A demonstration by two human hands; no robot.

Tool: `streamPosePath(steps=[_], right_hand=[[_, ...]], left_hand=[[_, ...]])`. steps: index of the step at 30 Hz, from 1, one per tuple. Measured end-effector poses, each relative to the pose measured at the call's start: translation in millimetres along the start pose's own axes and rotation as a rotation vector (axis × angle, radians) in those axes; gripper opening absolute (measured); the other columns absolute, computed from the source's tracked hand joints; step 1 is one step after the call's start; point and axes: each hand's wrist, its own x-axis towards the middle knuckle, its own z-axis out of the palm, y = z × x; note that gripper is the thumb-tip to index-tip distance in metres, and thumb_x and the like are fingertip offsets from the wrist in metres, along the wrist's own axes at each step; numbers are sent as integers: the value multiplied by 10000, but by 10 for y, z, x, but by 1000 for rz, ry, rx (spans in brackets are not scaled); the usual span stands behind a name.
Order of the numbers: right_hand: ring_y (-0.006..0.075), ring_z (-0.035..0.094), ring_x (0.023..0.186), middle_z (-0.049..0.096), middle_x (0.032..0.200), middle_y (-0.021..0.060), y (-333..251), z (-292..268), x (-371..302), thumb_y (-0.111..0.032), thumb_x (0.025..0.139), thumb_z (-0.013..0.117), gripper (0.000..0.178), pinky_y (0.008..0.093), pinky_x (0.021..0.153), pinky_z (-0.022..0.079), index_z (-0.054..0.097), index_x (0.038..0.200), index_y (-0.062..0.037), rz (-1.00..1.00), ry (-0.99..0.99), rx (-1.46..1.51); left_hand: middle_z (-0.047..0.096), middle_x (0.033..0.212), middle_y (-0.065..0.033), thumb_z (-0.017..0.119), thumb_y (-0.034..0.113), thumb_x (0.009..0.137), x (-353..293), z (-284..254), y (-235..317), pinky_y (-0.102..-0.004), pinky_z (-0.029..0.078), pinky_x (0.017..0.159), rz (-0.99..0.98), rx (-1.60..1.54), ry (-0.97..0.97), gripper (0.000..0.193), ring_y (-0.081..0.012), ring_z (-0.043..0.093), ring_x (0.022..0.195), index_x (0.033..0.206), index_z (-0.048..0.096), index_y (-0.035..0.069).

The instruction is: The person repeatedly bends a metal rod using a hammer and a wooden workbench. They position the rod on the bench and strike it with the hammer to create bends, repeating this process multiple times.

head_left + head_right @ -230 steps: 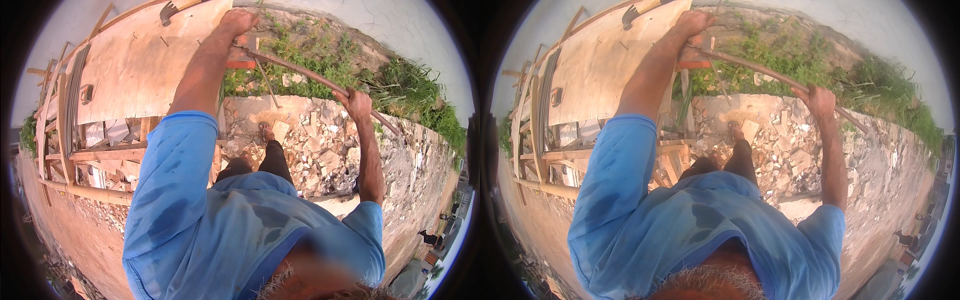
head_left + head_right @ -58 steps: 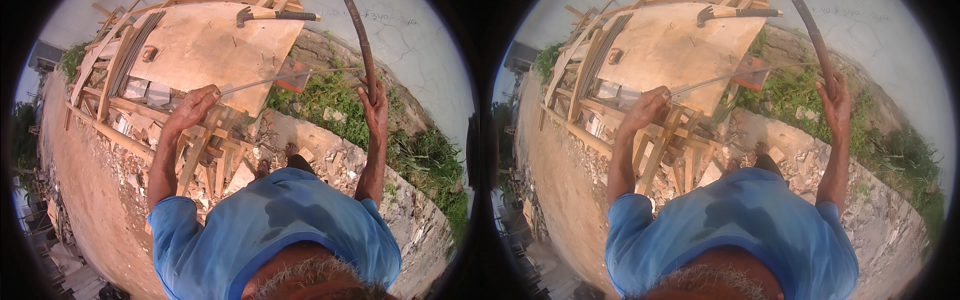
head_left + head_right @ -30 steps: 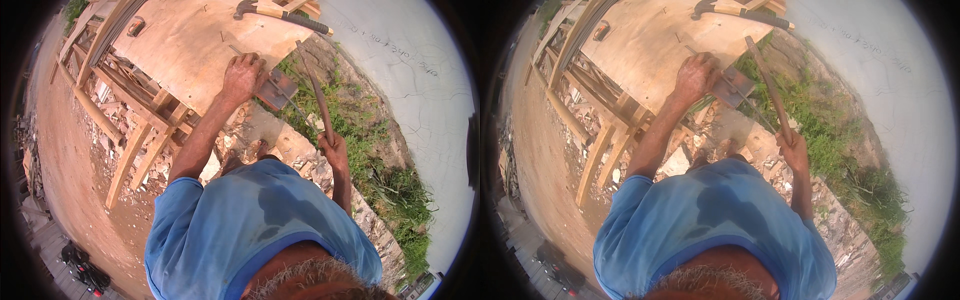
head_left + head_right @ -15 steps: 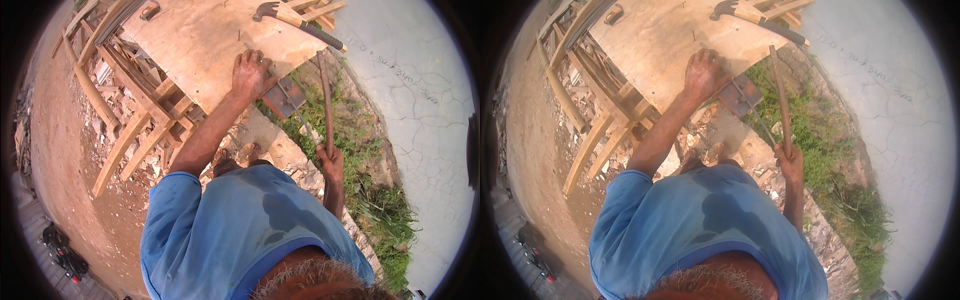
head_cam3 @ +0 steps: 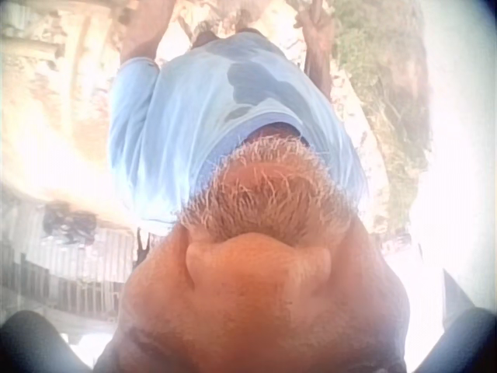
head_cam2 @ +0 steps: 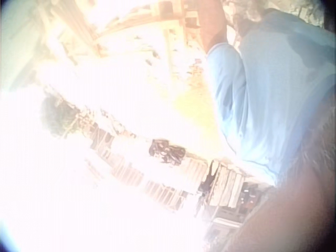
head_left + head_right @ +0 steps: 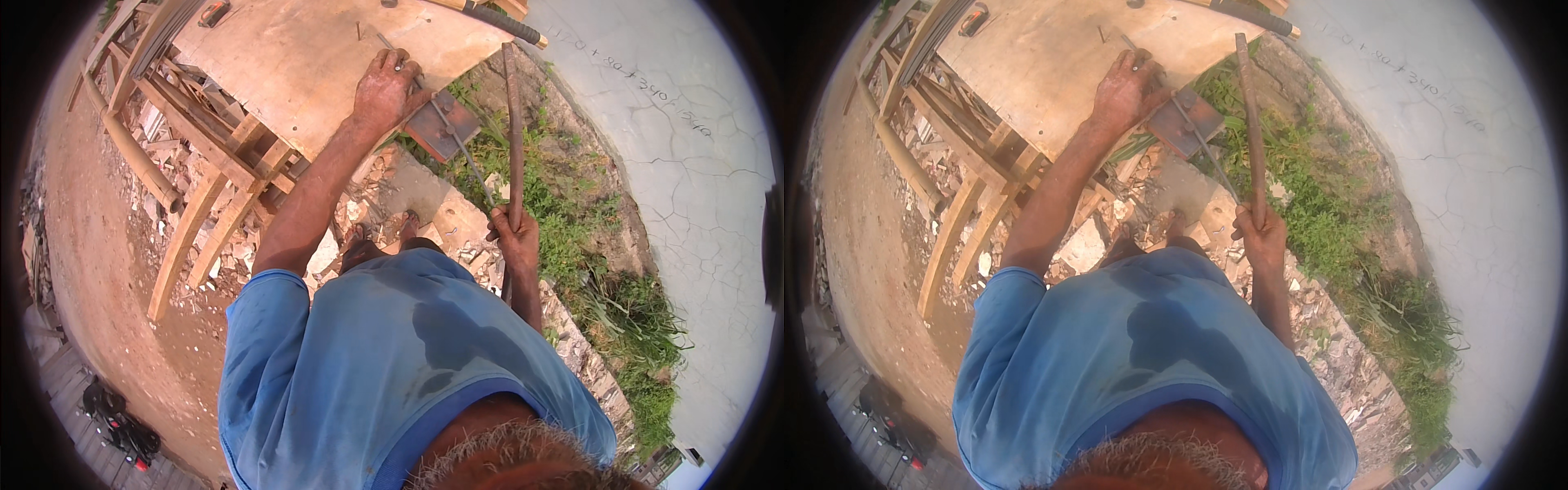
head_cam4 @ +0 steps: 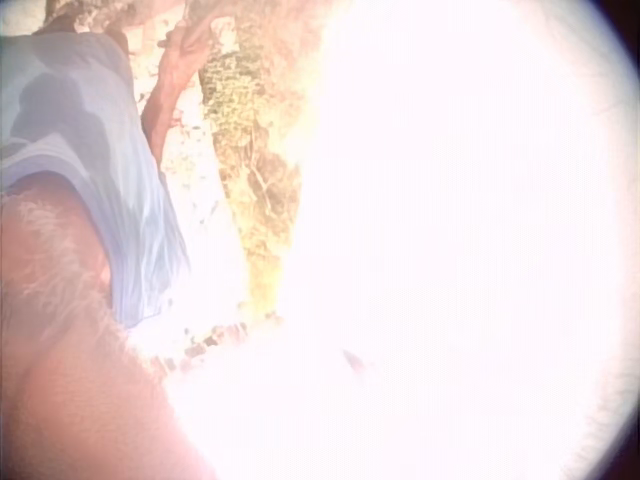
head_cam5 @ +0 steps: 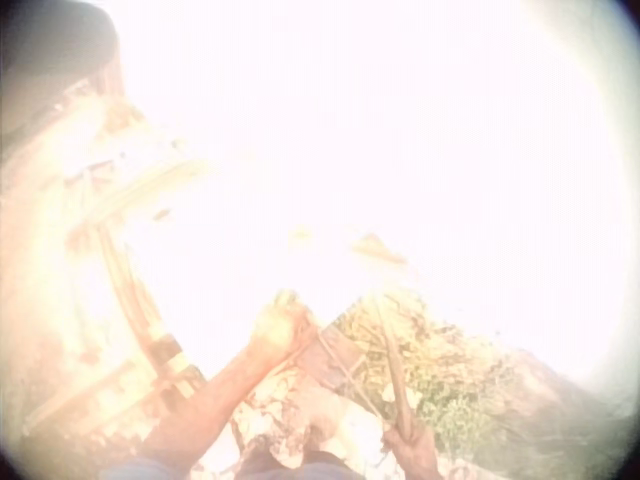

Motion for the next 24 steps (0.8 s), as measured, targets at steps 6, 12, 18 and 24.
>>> streamPosePath(steps=[6, 12, 18, 24], right_hand=[[155, 553, 605, 599, 705, 41, -328, -454, -128, -247, 905, 715, 297, 323, 567, 455, 659, 1034, 15, -272, 33, -434], [171, 557, 584, 583, 656, 76, -500, -1254, -122, -420, 912, 692, 437, 363, 539, 438, 660, 1046, -5, -157, -67, -804], [272, 634, 581, 627, 622, 142, -478, -1547, 376, -507, 903, 660, 516, 430, 551, 488, 667, 1045, -11, -193, -188, -1202], [359, 667, 669, 665, 701, 178, -647, -1699, 1069, -459, 861, 706, 422, 459, 607, 511, 674, 1001, -62, -427, -200, -1445]], left_hand=[[541, 1294, -147, 754, 385, 814, 2, 4, 0, -456, 458, 1028, -20, -11, -15, 443, -332, 491, 1244, 1103, 661, 63], [538, 1306, -123, 727, 373, 839, -21, 43, -22, -449, 487, 991, -18, 13, 3, 403, -317, 513, 1233, 1115, 656, 88], [537, 1299, -99, 715, 395, 851, -31, 66, -45, -452, 502, 970, 17, 45, 42, 404, -304, 527, 1220, 1127, 644, 109], [554, 1223, -103, 700, 477, 851, -58, 66, -34, -444, 513, 954, 27, 37, 83, 442, -312, 544, 1171, 1106, 648, 121]])
